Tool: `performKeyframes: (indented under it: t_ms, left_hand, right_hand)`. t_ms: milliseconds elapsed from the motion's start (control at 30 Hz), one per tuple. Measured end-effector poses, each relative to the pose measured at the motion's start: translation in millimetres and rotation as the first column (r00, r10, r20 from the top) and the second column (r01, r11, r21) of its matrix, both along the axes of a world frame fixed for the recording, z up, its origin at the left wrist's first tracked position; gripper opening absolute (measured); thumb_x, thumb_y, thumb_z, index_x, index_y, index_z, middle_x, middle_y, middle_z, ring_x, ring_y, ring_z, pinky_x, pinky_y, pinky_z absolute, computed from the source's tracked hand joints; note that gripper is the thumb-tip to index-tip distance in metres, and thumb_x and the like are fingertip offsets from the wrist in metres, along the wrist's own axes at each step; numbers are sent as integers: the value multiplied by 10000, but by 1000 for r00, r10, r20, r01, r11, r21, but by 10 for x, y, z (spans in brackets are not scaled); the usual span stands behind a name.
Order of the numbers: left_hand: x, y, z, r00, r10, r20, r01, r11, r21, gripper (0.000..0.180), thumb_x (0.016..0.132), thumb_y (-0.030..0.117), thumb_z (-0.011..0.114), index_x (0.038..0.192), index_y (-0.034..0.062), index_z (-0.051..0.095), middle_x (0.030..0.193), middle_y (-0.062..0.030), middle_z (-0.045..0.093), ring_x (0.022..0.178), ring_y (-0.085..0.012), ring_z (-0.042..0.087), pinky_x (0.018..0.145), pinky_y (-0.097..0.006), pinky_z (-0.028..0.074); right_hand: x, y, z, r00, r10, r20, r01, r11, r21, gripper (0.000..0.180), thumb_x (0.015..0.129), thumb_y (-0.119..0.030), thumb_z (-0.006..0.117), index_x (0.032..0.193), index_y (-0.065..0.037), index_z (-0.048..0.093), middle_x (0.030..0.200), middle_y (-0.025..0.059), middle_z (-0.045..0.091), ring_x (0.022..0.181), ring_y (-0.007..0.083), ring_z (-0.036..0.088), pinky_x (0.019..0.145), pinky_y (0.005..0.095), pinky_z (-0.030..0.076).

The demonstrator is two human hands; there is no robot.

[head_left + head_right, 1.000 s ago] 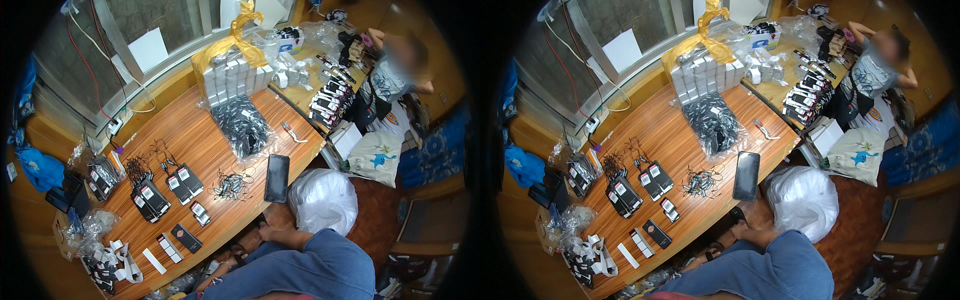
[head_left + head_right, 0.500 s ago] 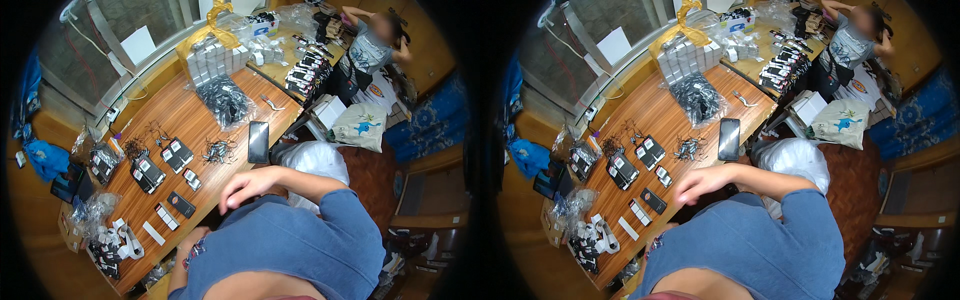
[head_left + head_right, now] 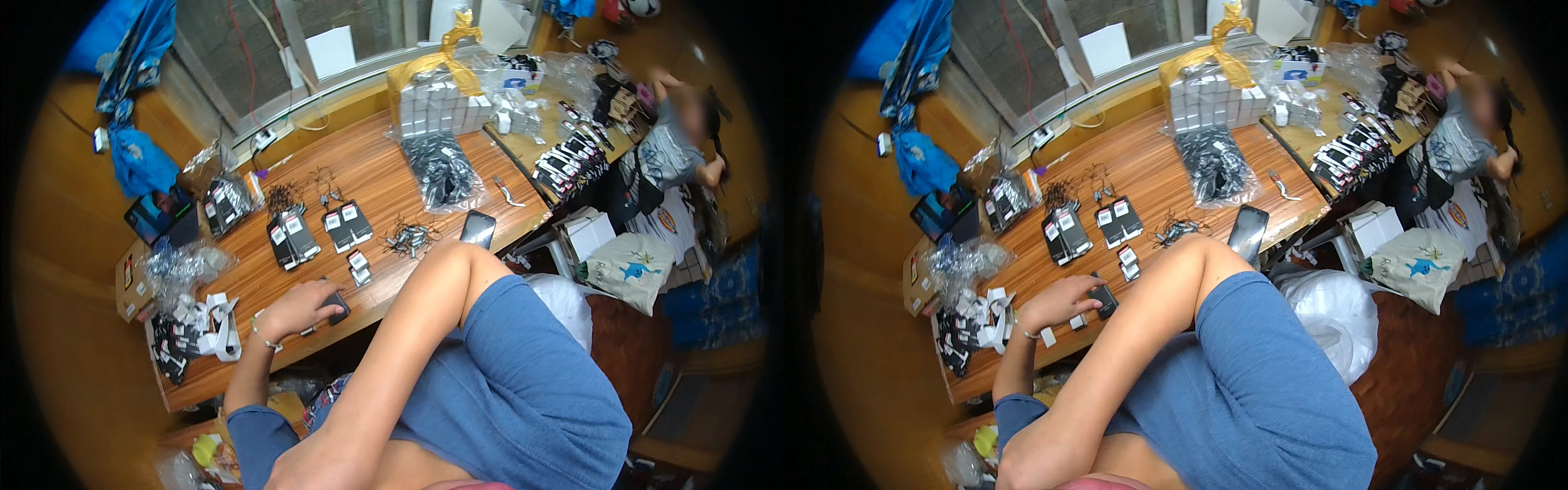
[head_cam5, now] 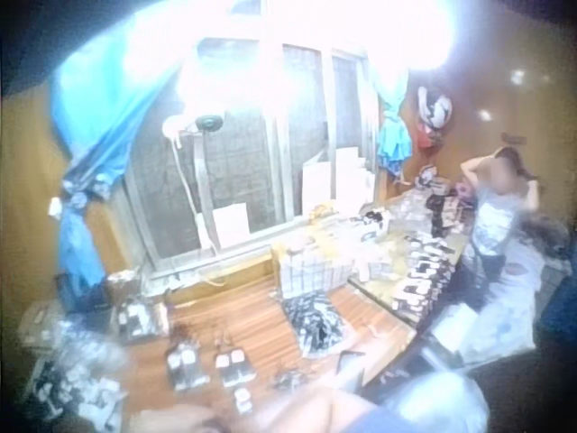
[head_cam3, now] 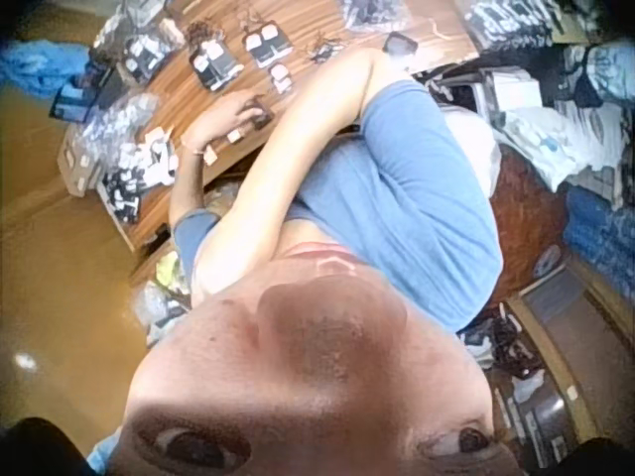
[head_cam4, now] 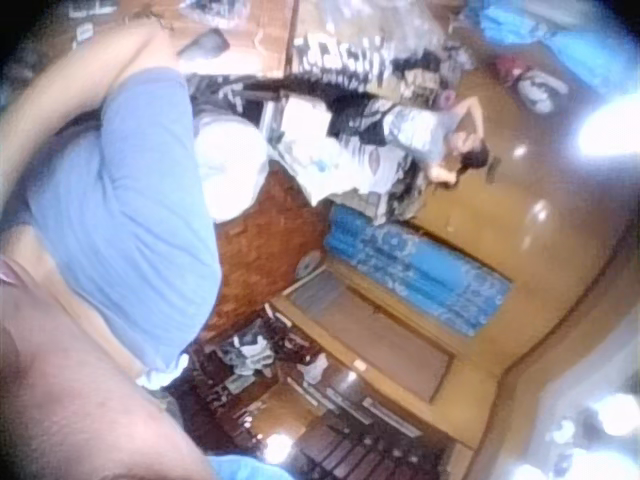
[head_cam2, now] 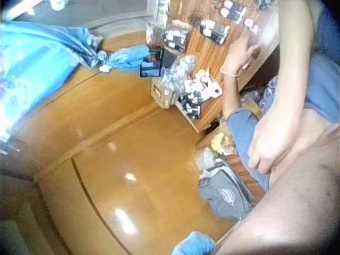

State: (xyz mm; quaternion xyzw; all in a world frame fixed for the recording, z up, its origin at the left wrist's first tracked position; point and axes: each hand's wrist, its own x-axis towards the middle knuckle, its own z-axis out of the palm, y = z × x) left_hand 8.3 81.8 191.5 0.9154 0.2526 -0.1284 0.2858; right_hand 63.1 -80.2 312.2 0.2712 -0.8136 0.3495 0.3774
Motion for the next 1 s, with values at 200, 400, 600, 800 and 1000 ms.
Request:
performKeyframes:
  t_ms: [200, 400, 600, 800, 1000]
  left_hand:
    - [-418, -22, 167, 992, 125, -28, -123, 991, 50, 484, 856, 358, 545, 1219, 44, 484, 1169, -194, 535, 1100, -335, 492, 930, -387, 390]
    - [-743, 53, 221, 969, 240, -62, -233, 968, 95, 478, 853, 339, 551, 1211, 28, 488, 1188, -182, 530, 1115, -327, 484, 947, -384, 378]
    - [-725, 91, 229, 979, 194, -67, -189, 979, 75, 484, 872, 362, 517, 1216, 25, 479, 1186, -189, 527, 1111, -330, 483, 938, -390, 383]
    - [-737, 154, 277, 969, 213, -122, -211, 977, 35, 491, 874, 374, 513, 1209, 16, 482, 1187, -198, 523, 1116, -332, 480, 942, -383, 383]
    - [-769, 197, 193, 976, 185, -118, -181, 982, 45, 484, 871, 372, 520, 1199, 17, 493, 1170, -208, 532, 1095, -343, 492, 933, -380, 393]
  right_hand:
    - [36, 3, 129, 1000, 13, 20, -14, 999, 39, 274, 846, -228, 491, 853, 43, 524, 835, 213, 527, 778, 367, 522, 678, 434, 430]
    - [81, 117, 158, 999, 26, 45, -28, 999, 40, 228, 823, -212, 495, 821, 14, 527, 802, 181, 539, 776, 351, 541, 666, 415, 452]
    - [166, 125, 251, 999, -9, 44, 6, 998, 68, 184, 801, -194, 497, 778, -13, 525, 764, 145, 547, 763, 317, 561, 649, 397, 471]
    - [139, 90, 227, 980, -176, -97, 193, 959, 210, 142, 777, -163, 491, 703, -44, 510, 699, 98, 541, 712, 253, 575, 588, 355, 477]
    - [-11, 38, 276, 944, -267, -194, 320, 888, 331, 131, 790, -157, 475, 720, -52, 512, 715, 89, 553, 719, 252, 578, 576, 360, 475]
